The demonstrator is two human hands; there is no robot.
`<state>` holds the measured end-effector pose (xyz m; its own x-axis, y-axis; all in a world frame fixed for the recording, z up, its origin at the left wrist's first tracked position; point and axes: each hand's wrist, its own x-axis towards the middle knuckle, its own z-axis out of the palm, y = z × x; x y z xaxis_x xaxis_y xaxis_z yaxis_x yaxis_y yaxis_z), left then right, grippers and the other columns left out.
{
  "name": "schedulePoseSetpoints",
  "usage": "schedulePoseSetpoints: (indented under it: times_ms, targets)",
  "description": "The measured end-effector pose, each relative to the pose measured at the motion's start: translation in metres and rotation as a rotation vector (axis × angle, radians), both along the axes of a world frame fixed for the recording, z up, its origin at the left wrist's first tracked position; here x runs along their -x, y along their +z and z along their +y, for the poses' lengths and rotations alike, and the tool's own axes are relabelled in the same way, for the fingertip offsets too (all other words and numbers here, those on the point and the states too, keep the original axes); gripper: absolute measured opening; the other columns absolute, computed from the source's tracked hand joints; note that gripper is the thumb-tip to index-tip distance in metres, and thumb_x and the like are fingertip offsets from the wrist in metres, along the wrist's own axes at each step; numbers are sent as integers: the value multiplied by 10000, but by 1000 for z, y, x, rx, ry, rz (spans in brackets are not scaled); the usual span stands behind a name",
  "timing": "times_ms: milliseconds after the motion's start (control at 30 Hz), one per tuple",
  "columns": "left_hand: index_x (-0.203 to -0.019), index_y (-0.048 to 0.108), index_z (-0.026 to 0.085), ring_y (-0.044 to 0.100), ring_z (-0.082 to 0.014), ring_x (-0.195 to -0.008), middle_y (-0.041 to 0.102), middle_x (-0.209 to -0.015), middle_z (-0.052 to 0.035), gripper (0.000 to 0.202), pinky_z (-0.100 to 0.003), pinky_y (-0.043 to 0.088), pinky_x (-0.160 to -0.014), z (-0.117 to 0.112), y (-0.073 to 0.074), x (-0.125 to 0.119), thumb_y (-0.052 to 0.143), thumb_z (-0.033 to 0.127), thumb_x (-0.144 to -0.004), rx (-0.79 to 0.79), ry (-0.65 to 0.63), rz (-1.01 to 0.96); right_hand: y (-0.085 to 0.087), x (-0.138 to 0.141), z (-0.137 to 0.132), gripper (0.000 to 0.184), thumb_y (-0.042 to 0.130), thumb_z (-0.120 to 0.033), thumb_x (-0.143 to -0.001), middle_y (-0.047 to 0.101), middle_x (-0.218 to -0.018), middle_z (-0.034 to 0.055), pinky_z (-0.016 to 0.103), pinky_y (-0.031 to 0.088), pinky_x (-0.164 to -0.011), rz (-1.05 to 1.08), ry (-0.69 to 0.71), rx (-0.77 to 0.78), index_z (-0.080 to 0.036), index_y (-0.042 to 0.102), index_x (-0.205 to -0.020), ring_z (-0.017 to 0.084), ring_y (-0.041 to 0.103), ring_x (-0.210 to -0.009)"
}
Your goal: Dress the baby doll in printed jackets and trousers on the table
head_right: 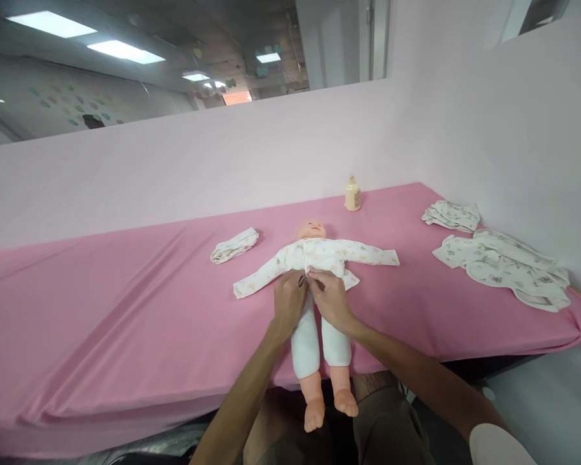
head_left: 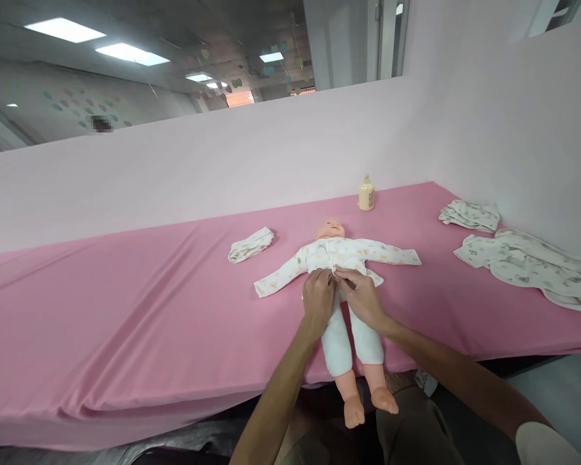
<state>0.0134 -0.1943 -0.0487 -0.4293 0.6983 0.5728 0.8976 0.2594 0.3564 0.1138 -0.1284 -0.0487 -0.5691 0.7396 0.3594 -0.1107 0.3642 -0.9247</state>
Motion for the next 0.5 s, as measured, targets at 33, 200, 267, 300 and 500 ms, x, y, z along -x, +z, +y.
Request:
schedulePoseSetpoints:
  times_ms: [33, 200, 267, 300, 500]
  targets:
    - [-636, 516, 182, 490, -164, -639, 588, -668, -35, 276, -284, 318, -601, -1, 3, 0, 433, 122, -893, 4, -16, -65, 0, -1, 0, 272, 527, -240, -868, 686, -1214, 80, 422, 452, -1078, -11, 9, 3, -200, 750, -1019, 215, 618, -1174]
    - [-658, 581, 178, 537, -151, -699, 652, -733, -17, 259, -272, 370, -661, -6, 21, 2, 443, 188, -878, 22, -143, -362, -1, -4, 2, 359, 481, -148, -844, 621, -1319, 67, 430, 436, -1096, -67, 35, -79, -195, 733, -1096, 211, 563, -1252]
    - [-696, 625, 178, 561, -145, -721, 676, -767, -7, 240, -263, 390, -682, -7, 26, 5, 440, 175, -849, 17, -177, -481, -1, -4, 2, 387, 470, -107, -820, 614, -1330, 55, 427, 452, -1076, -87, 47, -149, -209, 742, -1076, 213, 558, -1254]
    - [-704, 636, 177, 566, -142, -719, 678, -766, -3, 244, -259, 394, -680, -7, 28, 6, 436, 179, -843, 15, -185, -530, -1, -4, 2, 398, 465, -90, -808, 613, -1331, 50, 424, 462, -1062, -92, 55, -182, -216, 747, -1059, 214, 557, -1253]
    - [-700, 612, 168, 540, -138, -678, 642, -717, -3, 261, -256, 382, -650, -4, 25, 8, 435, 269, -863, 12, -143, -574, -2, -4, 1, 404, 438, -71, -804, 656, -1267, 60, 415, 474, -1028, -99, 58, -275, -221, 739, -1028, 209, 564, -1227]
